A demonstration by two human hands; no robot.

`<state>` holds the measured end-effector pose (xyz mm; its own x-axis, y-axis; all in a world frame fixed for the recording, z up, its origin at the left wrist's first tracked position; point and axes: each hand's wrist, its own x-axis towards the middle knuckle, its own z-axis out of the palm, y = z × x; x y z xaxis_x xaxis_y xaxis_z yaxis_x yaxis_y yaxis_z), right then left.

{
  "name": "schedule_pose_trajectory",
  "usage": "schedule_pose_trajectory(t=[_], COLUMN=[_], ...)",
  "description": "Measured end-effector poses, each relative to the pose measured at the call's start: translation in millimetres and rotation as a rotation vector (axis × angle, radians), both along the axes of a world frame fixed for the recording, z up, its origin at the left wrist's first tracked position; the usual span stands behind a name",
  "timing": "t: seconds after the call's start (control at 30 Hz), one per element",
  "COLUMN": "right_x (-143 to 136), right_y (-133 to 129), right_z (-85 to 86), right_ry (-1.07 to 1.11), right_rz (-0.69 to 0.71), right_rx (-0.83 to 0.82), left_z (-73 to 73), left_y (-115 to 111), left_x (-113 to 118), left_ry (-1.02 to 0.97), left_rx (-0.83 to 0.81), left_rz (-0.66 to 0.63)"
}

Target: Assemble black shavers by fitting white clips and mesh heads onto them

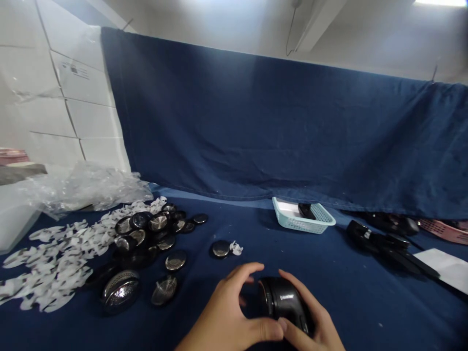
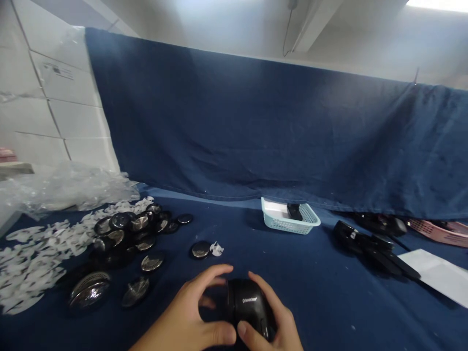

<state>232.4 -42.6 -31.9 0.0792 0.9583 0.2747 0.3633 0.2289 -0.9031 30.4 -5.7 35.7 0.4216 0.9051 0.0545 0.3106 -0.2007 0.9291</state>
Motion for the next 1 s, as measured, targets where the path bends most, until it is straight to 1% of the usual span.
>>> schedule_pose_trajectory(t=[0.1, 0.17, 0.3, 0.37, 0.47, 0.57, 0.63, 0.77, 0.87, 0.93, 1.0], right_x=[-1.8, -2.2, -0.1, 0.8, 0.1, -1.6, -2.4, -2.7, -1.9, -1.4, -1.3], right_y=[-0.1, 0.2, 1.0, 0.9, 0.5, 0.6, 0.8, 0.7, 0.6, 0.7, 0.9], right_z=[0.3, 0.9, 1.6, 1.4, 1.6, 3.0, 3.7, 4.4, 6.1, 7.5, 8.0], right_ry=[0.049, 0.094, 0.068, 0.055, 0.073, 0.079, 0.085, 0.095, 0.094, 0.097, 0.116], right_rz=[0.018, 0.032, 0.045, 0.04, 0.05, 0.051, 0.041, 0.054, 0.028, 0.046, 0.085], right_rx=[0.006, 0.011, -0.006, -0.005, -0.003, -0.003, 0.009, 0.008, 0.005, -0.006, -0.016], left_z=[-3.4, -3.8, -1.8, -1.7, -3.1, -3.9, -3.1, 0.3, 2.2, 2.2, 0.9], left_y=[1.4, 1.8, 0.3, -0.8, -2.3, -3.2, -2.7, -0.2, 0.2, -0.5, -1.3], left_x=[1.1, 1.6, 1.6, 1.8, 1.7, 0.7, 0.4, 1.2, 1.0, 0.4, 0.2], left_ry=[-0.071, -0.084, 0.014, 0.066, 0.083, 0.115, 0.164, 0.202, 0.209, 0.25, 0.294], left_rx=[-0.018, 0.014, 0.067, 0.047, 0.032, 0.09, 0.114, 0.116, 0.149, 0.156, 0.13], left_rz=[-0.052, -0.048, -0.014, -0.013, -0.004, 0.052, 0.064, 0.017, 0.011, 0.018, -0.012])
